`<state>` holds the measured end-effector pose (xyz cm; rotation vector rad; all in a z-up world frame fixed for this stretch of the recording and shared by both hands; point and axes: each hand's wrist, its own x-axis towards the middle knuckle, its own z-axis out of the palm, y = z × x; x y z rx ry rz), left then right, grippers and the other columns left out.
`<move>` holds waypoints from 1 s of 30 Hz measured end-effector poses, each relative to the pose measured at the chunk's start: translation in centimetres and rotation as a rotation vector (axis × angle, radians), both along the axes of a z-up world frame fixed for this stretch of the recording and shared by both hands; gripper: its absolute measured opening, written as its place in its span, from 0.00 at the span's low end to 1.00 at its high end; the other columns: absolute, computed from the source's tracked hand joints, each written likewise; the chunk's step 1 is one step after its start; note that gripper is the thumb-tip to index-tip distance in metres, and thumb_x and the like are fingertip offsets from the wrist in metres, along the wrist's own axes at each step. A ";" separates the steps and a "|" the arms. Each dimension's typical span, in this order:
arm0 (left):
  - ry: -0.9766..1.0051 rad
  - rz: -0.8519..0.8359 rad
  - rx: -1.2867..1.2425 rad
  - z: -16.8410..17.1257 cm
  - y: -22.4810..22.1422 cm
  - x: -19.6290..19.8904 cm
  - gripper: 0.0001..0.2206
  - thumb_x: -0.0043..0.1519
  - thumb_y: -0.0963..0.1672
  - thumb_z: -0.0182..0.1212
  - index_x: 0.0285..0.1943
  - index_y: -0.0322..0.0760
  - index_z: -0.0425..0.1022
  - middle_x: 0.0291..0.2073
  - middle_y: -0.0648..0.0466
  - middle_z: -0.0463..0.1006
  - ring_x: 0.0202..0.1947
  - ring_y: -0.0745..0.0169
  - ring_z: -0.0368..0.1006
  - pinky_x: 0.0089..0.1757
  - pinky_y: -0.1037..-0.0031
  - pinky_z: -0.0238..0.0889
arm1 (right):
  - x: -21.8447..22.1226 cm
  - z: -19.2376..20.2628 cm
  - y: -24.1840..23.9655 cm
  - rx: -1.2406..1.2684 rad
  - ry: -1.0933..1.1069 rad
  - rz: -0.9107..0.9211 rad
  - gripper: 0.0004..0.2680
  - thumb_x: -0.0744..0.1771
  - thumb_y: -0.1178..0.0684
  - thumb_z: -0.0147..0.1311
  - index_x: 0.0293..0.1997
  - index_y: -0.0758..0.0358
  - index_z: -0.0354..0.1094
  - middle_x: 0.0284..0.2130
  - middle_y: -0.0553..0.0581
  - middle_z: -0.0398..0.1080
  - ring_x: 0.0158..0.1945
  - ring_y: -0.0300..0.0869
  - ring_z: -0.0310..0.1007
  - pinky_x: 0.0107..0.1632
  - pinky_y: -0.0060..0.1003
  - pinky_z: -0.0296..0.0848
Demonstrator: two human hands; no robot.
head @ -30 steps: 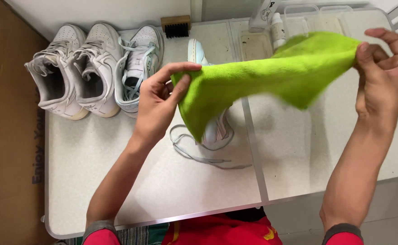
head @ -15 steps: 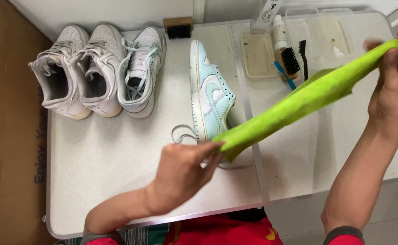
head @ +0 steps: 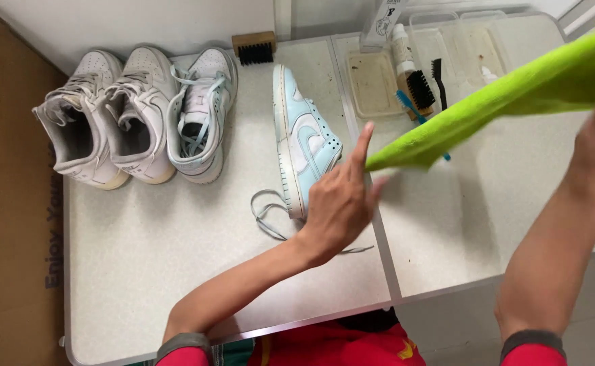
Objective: Cleaning a light blue and white sneaker using a toothbrush and a microfiber cloth at a workstation.
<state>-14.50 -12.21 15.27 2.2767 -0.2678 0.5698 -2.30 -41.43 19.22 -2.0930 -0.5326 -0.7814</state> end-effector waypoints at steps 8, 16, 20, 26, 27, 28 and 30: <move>-0.176 -0.335 -0.131 -1.8 -2.6 1.6 0.39 0.66 0.53 0.65 0.80 0.43 0.43 0.71 0.50 0.62 0.70 0.49 0.62 0.70 0.57 0.59 | -8.9 5.4 9.7 -0.355 0.164 0.327 0.08 0.65 0.65 0.69 0.45 0.71 0.75 0.41 0.63 0.77 0.42 0.45 0.77 0.45 0.34 0.77; -0.179 -0.384 -0.384 -2.8 -1.2 3.8 0.11 0.60 0.40 0.71 0.49 0.39 0.76 0.41 0.51 0.84 0.35 0.61 0.84 0.34 0.77 0.79 | -8.4 0.7 8.8 -0.250 0.599 0.315 0.45 0.48 0.48 0.75 0.69 0.63 0.47 0.44 0.60 0.63 0.45 0.45 0.72 0.57 0.40 0.76; -0.248 -0.301 -0.330 -0.7 -0.8 7.1 0.10 0.63 0.42 0.68 0.51 0.45 0.75 0.43 0.57 0.84 0.34 0.65 0.84 0.35 0.75 0.79 | -6.5 0.1 8.0 -0.337 0.801 0.059 0.24 0.59 0.57 0.70 0.61 0.58 0.66 0.43 0.58 0.73 0.37 0.46 0.71 0.38 0.39 0.75; -0.220 -0.216 -0.599 3.7 0.2 11.0 0.05 0.64 0.44 0.65 0.47 0.52 0.76 0.37 0.67 0.82 0.37 0.79 0.77 0.40 0.84 0.72 | 0.5 -2.2 2.7 0.105 0.397 0.124 0.10 0.71 0.56 0.74 0.44 0.64 0.71 0.39 0.52 0.69 0.41 0.36 0.67 0.43 0.32 0.69; -0.230 -0.238 -0.720 4.4 0.3 11.4 0.03 0.65 0.44 0.63 0.45 0.49 0.77 0.39 0.68 0.82 0.39 0.81 0.77 0.44 0.85 0.76 | 2.0 -3.0 1.7 0.204 0.267 0.152 0.12 0.73 0.57 0.75 0.46 0.65 0.69 0.42 0.53 0.67 0.45 0.38 0.67 0.50 0.35 0.71; -0.232 -0.236 -0.719 5.0 0.6 11.0 0.03 0.65 0.44 0.63 0.45 0.49 0.77 0.39 0.68 0.82 0.39 0.81 0.77 0.44 0.85 0.76 | 2.1 -2.9 1.7 0.203 0.265 0.154 0.12 0.73 0.57 0.75 0.46 0.65 0.69 0.42 0.53 0.67 0.45 0.38 0.67 0.50 0.35 0.71; -0.272 -0.324 -0.651 6.0 1.2 10.1 0.04 0.68 0.42 0.62 0.49 0.48 0.76 0.43 0.65 0.82 0.43 0.75 0.79 0.47 0.82 0.78 | 2.0 -2.9 1.8 0.304 0.136 0.174 0.10 0.74 0.68 0.65 0.53 0.66 0.64 0.50 0.59 0.67 0.54 0.45 0.67 0.61 0.40 0.69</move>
